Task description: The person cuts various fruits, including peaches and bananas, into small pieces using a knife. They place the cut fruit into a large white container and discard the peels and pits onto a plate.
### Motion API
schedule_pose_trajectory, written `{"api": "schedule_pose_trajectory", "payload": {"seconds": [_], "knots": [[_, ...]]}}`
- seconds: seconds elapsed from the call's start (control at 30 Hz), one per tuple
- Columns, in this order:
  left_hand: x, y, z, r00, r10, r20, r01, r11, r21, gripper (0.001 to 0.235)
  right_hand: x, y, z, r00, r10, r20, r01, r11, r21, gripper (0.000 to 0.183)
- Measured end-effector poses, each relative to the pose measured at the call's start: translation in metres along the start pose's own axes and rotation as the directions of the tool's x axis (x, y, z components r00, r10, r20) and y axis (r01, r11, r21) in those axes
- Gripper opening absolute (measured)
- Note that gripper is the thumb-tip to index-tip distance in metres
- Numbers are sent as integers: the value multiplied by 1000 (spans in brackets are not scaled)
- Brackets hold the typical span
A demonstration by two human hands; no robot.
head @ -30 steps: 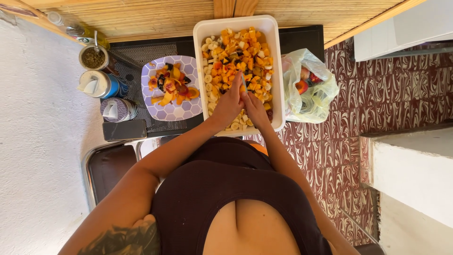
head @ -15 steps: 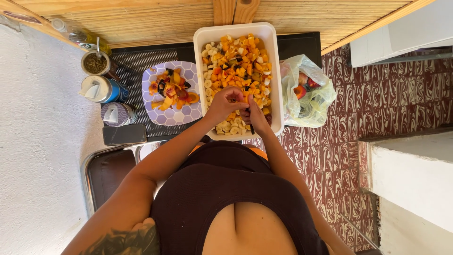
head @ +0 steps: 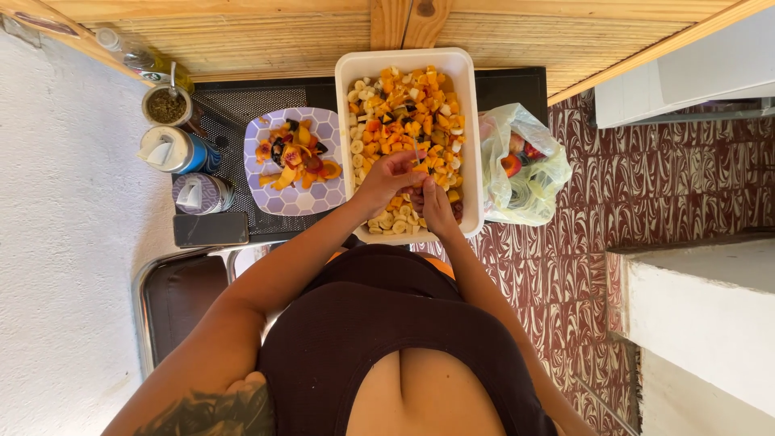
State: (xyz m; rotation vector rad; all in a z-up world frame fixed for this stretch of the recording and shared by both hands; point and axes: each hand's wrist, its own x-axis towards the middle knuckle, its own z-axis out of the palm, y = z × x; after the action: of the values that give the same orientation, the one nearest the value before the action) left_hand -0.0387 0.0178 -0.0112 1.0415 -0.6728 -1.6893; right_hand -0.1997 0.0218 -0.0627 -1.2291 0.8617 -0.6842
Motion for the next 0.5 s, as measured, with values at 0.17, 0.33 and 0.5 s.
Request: {"api": "schedule_pose_trajectory", "payload": {"seconds": [0.17, 0.33, 0.5], "knots": [[-3, 13, -2, 998, -3, 57, 2, 1000, 29, 43, 2, -20, 4, 1000, -10, -17, 10, 1000, -1, 56], [4, 2, -5, 992, 71, 108, -72, 997, 9, 38, 9, -30, 8, 1000, 5, -25, -6, 1000, -9, 60], [3, 0, -4, 986, 132, 100, -126, 990, -62, 29, 11, -36, 13, 998, 48, -38, -43, 993, 107, 60]]}}
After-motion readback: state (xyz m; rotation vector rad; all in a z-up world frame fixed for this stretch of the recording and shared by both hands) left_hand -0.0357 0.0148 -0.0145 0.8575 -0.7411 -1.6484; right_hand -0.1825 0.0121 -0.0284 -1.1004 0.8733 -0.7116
